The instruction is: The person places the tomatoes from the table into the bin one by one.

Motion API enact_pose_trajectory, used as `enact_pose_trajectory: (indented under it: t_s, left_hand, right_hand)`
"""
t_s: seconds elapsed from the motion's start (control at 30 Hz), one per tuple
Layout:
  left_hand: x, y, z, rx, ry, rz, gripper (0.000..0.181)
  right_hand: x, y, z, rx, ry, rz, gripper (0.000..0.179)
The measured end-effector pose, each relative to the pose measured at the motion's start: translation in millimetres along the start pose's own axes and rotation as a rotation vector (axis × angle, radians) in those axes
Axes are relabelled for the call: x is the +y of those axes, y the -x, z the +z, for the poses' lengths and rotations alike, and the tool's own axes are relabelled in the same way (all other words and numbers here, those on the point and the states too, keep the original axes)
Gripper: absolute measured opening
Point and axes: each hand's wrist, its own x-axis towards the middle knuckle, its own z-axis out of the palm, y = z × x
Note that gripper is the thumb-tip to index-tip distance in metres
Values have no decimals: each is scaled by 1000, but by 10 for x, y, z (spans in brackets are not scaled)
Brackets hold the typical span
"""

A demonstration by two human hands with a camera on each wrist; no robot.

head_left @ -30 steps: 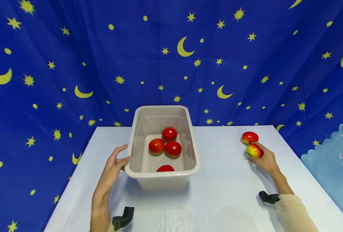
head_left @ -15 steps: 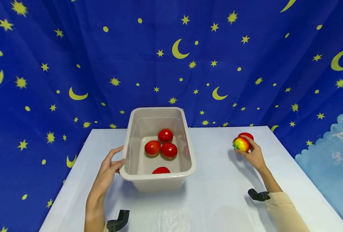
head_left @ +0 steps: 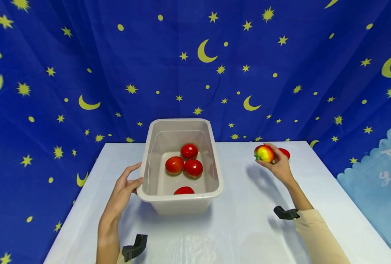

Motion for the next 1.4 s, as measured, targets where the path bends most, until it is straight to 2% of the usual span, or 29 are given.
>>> enact_pose_trajectory:
  t_s: [0.13, 0.3, 0.57, 0.83, 1.07, 1.27, 1.4]
  left_hand:
    - [4, 2, -13, 4, -7, 10, 48]
    - [-7, -2, -8, -3, 3, 15, 49]
    - [-14, -11, 11, 2, 7, 11, 49]
    - [-8, -14, 9, -1, 10, 4, 49]
    - [-6, 7, -12, 7, 9, -1, 49]
    - [-15, -13, -7, -14, 19, 40, 49]
    - [-21, -23, 3, -14, 17, 30, 49]
  right_hand:
    - [-93, -73, 135, -57, -50, -12, 71]
    - [-312, -126, 293, -115, -87, -12, 69]
    - [-622, -113, 454, -188, -73, -27, 69]
    - [-653, -156, 544, -209, -92, -29, 68]
    - [-532, -278, 608, -215, -86, -70, 69]
    - [-635, -367, 588, -216, -88, -103, 68]
    - [-667, -379, 582, -209, -104, -112, 69]
